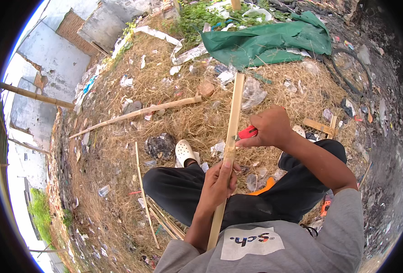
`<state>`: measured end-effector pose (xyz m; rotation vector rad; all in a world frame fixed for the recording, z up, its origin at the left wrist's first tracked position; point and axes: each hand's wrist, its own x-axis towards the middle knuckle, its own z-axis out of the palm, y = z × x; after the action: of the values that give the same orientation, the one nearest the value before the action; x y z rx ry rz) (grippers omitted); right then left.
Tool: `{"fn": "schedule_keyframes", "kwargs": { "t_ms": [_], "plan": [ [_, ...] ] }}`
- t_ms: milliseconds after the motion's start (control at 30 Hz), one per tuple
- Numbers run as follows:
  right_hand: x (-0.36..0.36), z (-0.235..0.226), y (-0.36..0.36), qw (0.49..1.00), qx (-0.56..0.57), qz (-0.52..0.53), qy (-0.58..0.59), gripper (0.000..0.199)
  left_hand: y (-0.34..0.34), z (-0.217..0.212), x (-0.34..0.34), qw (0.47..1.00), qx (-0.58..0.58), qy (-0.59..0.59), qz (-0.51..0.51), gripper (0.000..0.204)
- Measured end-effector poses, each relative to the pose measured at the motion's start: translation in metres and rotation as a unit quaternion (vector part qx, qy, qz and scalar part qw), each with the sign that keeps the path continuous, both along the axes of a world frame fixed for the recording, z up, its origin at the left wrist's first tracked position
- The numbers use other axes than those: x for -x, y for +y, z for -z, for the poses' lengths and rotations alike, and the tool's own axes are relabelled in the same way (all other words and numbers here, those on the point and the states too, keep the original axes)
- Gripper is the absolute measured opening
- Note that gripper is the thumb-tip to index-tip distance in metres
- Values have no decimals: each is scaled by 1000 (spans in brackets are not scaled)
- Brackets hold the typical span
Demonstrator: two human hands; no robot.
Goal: The person sits on the ground and uses a red utility knife to shave thin strips from a long bamboo stick. They repeatedly scrape the surface to smooth it and occasionally switch to a metal rod to split or pry the bamboo. The person continues this process on multiple sections of the stick throughout the clip.
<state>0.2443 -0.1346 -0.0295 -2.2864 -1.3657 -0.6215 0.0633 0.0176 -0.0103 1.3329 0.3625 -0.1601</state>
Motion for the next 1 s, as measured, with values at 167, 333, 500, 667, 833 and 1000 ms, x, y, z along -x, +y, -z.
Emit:
{"fn": "schedule_keyframes", "kwargs": {
  "t_ms": [167,333,500,667,833,1000],
  "plan": [
    [-45,-3,-10,989,-17,149,14,68,-5,5,11,1000,22,8,20,40],
    [-70,2,-15,975,-40,217,22,70,-8,4,18,998,53,18,29,40],
    [-127,-13,-63,900,-52,378,211,79,-12,-11,47,997,68,30,31,40],
    [-22,-24,-20,969,-65,148,188,63,-1,-3,30,998,61,9,-5,39],
    [25,-22,-8,989,-12,-15,146,67,0,-7,21,998,67,1,-13,39],
    [28,-18,-8,994,10,-28,104,68,1,-1,15,993,122,-9,1,40]
  ]
}}
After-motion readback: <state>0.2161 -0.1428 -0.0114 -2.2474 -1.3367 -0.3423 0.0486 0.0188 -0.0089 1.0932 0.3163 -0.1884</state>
